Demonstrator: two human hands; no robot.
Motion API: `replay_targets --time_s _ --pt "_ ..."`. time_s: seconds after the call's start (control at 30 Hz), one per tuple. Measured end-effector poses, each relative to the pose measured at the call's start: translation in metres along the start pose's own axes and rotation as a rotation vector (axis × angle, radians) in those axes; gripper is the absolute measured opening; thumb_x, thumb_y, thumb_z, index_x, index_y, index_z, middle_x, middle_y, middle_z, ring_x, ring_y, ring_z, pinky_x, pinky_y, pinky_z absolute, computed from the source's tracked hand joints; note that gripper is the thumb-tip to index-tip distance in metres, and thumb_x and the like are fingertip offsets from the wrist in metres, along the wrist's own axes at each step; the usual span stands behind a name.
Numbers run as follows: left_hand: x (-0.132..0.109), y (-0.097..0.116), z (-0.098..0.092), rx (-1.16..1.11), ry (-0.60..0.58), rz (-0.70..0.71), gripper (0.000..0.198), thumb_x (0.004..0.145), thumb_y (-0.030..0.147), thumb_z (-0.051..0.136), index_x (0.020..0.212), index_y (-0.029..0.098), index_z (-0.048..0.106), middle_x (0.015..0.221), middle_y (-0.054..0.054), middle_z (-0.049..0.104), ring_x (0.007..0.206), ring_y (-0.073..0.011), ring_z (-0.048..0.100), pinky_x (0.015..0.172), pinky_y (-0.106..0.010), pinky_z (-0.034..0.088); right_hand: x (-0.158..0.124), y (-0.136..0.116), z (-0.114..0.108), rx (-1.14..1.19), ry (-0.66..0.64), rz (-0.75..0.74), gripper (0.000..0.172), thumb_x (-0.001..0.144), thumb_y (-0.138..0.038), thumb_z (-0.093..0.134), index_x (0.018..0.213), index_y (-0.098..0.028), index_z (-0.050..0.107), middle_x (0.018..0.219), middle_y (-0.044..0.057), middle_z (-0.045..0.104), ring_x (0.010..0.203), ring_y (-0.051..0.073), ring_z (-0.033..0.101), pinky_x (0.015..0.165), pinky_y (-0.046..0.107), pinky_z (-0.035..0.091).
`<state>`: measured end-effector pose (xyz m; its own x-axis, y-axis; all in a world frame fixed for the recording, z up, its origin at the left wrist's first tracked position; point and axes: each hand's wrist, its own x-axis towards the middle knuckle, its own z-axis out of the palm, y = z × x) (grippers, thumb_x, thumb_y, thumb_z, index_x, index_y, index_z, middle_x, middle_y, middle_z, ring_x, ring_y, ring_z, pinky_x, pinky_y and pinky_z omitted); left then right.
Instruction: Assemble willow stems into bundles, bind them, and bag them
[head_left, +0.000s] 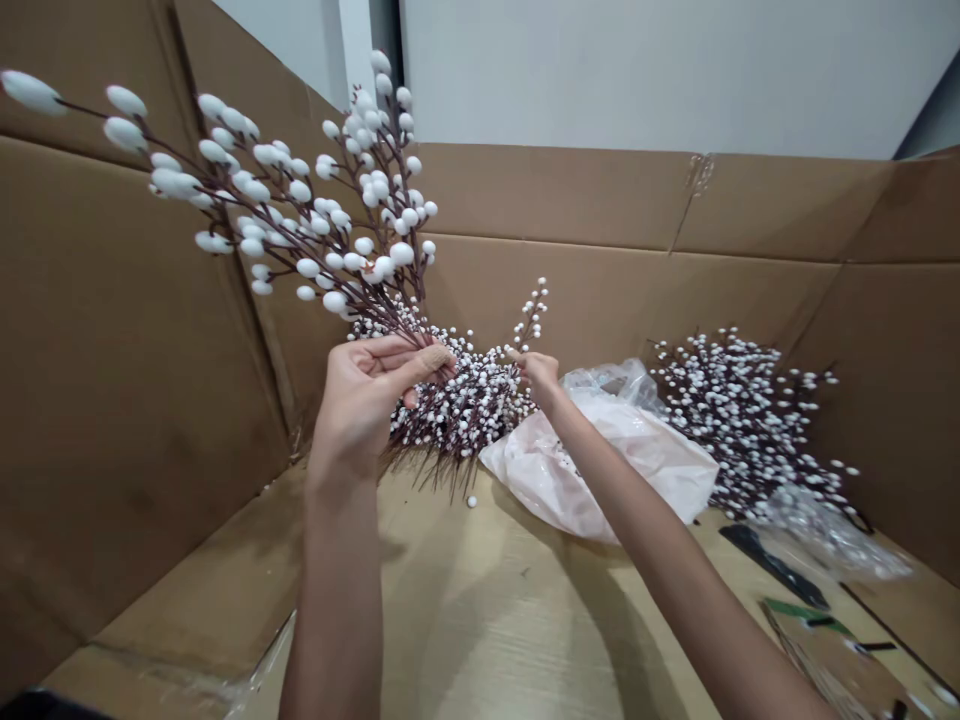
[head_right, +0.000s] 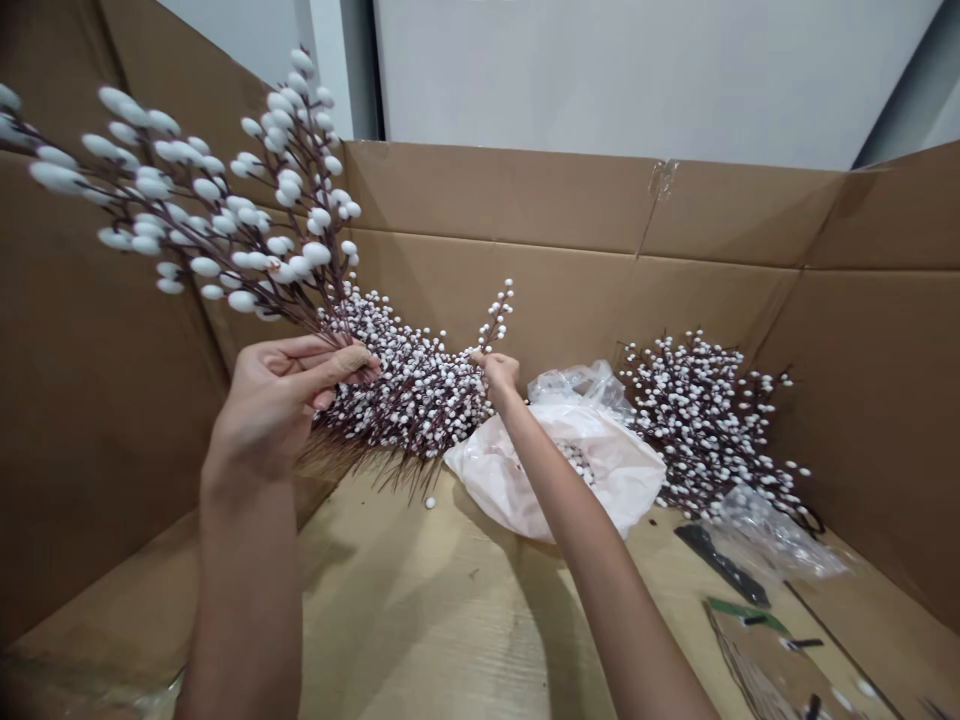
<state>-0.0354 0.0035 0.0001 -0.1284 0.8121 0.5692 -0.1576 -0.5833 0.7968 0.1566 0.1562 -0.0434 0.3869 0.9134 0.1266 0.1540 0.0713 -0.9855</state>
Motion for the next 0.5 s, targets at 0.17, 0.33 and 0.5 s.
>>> replay_targets --time_s 0.17,0.33,0.5 --pt "0.001 -0.004 0.006 0.038 -0.084 -0.051 0.011 0.064 0.024 0.081 0.065 0.015 0.073 0.064 -0.006 0.072 0.059 -0.0119 0.064 0.036 -0.015 0.028 -0.042 -0.050 -0.039 0.251 -0.163 -0.176 0.008 0.085 -0.019 0.065 0.081 -0.013 0.062 0.074 0.000 0.063 0.062 0.007 0.059 0.063 0.020 0.052" --pt "-0.002 -0.005 0.022 0.033 -0.254 -0.131 0.012 0.064 0.027 0.080 0.069 0.016 0.075 0.066 -0.008 0.073 0.056 -0.0141 0.064 0.035 -0.018 0.029 -0.102 -0.087 -0.074 0.422 -0.426 -0.537 0.029 0.066 -0.028 0.081 0.064 -0.018 0.055 0.059 -0.005 0.059 0.053 0.007 0.057 0.055 0.020 0.050" --pt "-0.013 0.001 0.039 0.040 -0.328 -0.157 0.009 0.063 0.024 0.078 0.063 0.016 0.074 0.063 -0.009 0.073 0.052 -0.0147 0.062 0.032 -0.019 0.028 -0.127 -0.099 -0.097 0.395 -0.448 -0.731 0.035 0.060 -0.037 0.084 0.068 -0.019 0.055 0.061 -0.006 0.056 0.051 0.006 0.053 0.049 0.020 0.046"
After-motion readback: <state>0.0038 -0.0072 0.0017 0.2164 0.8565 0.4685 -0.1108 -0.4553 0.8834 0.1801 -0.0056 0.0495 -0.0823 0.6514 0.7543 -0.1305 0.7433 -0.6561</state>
